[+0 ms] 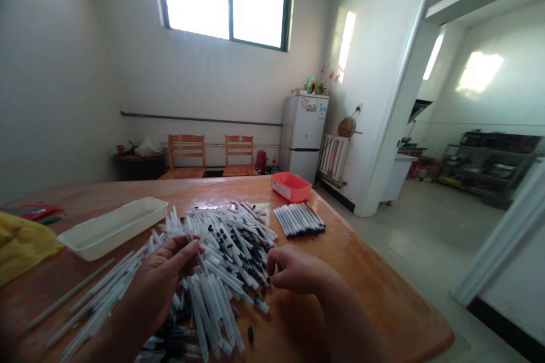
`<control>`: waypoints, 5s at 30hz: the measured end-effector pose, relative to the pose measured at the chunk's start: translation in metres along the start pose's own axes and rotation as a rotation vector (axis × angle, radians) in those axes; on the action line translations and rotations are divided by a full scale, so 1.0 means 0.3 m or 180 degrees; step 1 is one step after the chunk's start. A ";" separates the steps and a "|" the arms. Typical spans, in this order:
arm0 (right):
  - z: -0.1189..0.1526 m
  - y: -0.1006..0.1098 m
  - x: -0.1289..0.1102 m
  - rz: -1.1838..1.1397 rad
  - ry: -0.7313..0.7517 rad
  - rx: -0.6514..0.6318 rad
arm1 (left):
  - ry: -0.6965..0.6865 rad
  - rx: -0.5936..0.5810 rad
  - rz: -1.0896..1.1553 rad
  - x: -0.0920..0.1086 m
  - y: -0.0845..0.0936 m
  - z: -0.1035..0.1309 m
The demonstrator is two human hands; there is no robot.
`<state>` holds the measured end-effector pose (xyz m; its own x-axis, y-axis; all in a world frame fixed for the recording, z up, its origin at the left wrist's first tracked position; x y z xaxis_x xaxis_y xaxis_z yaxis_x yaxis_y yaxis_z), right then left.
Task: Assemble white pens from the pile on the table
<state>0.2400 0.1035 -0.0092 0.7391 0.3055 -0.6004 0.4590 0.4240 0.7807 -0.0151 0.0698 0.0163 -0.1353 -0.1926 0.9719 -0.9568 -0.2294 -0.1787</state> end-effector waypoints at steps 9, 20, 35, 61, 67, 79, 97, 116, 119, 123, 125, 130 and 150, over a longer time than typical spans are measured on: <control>0.016 -0.015 -0.039 0.0353 -0.0026 0.0049 | 0.0177 0.0167 0.0112 -0.035 0.032 -0.011; -0.008 -0.033 -0.027 0.0545 -0.0227 0.0084 | 0.0241 0.0153 0.0150 -0.040 0.036 -0.010; -0.015 -0.028 -0.027 0.0372 -0.0127 0.0151 | 0.0423 0.0324 0.0372 -0.037 0.038 -0.004; -0.037 -0.022 -0.123 -0.0131 0.0596 0.1035 | 0.0308 0.0570 0.0518 -0.036 0.072 -0.029; -0.035 -0.033 -0.120 0.0215 0.0357 0.0818 | 0.0274 0.0648 0.0622 -0.030 0.082 -0.034; -0.011 -0.051 -0.142 0.0837 0.0007 0.0682 | 0.0327 0.0674 0.0592 -0.036 0.085 -0.029; -0.002 -0.006 -0.177 0.0196 0.0251 0.1298 | 0.0374 0.0584 0.0653 -0.038 0.064 -0.022; -0.064 -0.113 -0.239 -0.1697 0.0437 0.0801 | 0.0427 0.0012 0.0545 -0.075 -0.028 0.019; -0.071 -0.133 -0.236 -0.2158 0.0312 0.0630 | 0.0516 -0.0076 0.0639 -0.077 -0.045 0.036; -0.068 -0.160 -0.233 -0.2295 0.0121 0.0392 | 0.0541 -0.0023 0.0653 -0.075 -0.050 0.050; -0.070 -0.166 -0.224 -0.2285 0.0026 0.0377 | 0.0541 0.0003 0.0703 -0.079 -0.050 0.051; -0.075 -0.176 -0.216 -0.2437 0.0014 0.0346 | 0.0529 -0.0001 0.0905 -0.090 -0.059 0.059; -0.068 -0.195 -0.213 -0.2661 -0.0028 0.0199 | 0.0397 0.0030 0.1103 -0.085 -0.079 0.091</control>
<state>0.1560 0.0766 -0.0201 0.1469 -0.0953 -0.9846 0.8837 0.4598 0.0873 0.0180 0.0542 -0.0086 -0.4819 -0.1427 0.8645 -0.8463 -0.1798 -0.5014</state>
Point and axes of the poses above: each hand's wrist, its own z-axis away from the middle knuckle, its own y-axis out of the back of the hand, x = y × z, the point moved 8 cm from there along -z, towards the middle knuckle, and after that the axes turned 5 degrees about -y, right-handed, at the moved point
